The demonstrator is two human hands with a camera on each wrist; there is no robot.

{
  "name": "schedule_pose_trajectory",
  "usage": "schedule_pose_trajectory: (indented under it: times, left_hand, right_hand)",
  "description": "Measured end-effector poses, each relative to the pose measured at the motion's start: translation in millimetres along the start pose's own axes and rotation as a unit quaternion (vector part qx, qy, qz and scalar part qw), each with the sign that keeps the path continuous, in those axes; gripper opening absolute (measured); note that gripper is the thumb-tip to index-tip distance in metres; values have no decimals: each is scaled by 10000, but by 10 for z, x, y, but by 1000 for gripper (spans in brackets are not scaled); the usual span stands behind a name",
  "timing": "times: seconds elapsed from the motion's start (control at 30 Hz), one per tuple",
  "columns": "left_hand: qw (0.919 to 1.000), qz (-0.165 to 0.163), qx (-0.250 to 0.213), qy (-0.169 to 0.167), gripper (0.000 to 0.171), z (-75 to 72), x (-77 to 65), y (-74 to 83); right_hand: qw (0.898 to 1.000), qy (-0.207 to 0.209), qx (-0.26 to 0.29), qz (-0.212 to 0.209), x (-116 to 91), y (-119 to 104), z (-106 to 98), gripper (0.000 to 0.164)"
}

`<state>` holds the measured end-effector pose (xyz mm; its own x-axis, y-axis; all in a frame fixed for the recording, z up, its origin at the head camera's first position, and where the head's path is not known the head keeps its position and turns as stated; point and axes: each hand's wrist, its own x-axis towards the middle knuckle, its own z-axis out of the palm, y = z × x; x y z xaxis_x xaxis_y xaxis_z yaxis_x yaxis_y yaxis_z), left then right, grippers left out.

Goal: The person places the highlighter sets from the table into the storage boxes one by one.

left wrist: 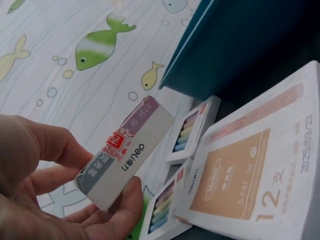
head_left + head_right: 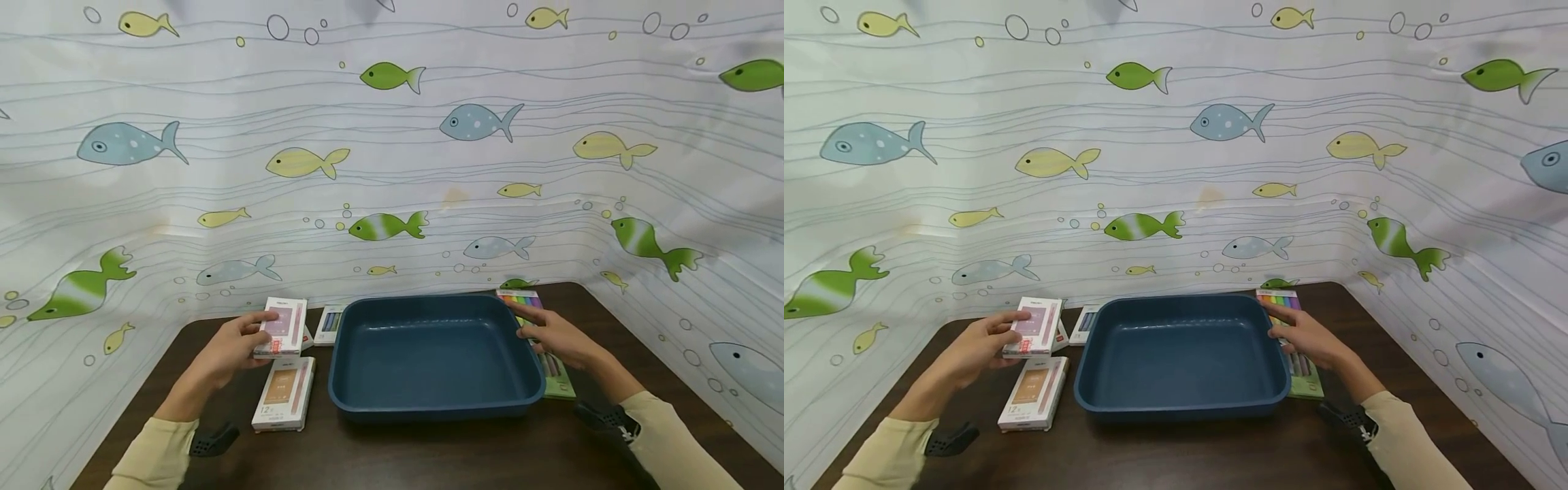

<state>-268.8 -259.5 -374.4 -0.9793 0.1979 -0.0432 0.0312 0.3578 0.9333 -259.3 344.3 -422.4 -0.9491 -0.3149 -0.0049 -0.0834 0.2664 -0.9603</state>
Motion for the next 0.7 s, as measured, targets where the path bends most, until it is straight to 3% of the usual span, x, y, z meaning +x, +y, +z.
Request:
schedule_pose_trajectory:
  times: [0.7]
  left_hand:
    - [9998,77,115,-136,51,133,-62,160]
  right_hand:
    - [9999,18,-142,-9,-9,-14,18,64]
